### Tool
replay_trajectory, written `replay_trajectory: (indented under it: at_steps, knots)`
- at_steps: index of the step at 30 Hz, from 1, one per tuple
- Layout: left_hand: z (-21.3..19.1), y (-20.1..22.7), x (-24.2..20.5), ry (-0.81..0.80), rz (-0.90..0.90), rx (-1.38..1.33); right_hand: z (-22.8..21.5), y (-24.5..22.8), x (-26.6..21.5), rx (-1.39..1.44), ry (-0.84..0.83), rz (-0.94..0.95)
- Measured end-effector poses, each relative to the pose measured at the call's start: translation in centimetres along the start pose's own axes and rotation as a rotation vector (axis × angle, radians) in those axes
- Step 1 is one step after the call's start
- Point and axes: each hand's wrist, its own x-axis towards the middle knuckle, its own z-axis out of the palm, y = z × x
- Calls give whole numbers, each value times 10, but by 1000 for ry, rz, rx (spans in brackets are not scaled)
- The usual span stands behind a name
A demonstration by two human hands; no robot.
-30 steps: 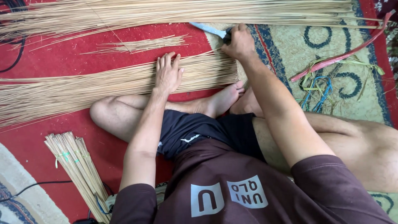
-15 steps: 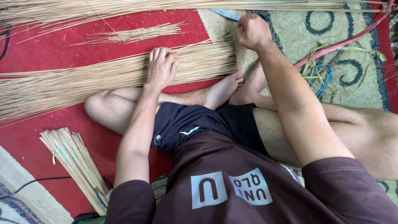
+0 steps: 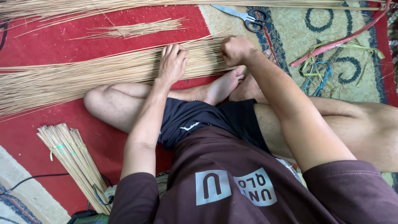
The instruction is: Sorting, aligning, and trimming wooden sticks with scissors while sitting on the floor.
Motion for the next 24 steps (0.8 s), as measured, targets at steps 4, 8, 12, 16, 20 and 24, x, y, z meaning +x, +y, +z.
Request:
replay_trajectory:
  at_steps: [4,8,12,16,20,24]
  knots:
    - [-2,-2,-1,32,0,-8,2,0,2,8,-20,33]
    - [0,-4,0,10,-11,0,6,2,5,3,-43,44]
    - [0,-1,0,31,2,-13,5,0,6,-7,-112,76]
    - [3,-3,-2,4,-13,-14,-1,2,8,-18,-102,53]
    - [2,-5,-2,20,-14,5,-13,12,6,-73,-174,77]
    - [-1,-6,1,19,-12,28,-26,23,3,-96,-208,160]
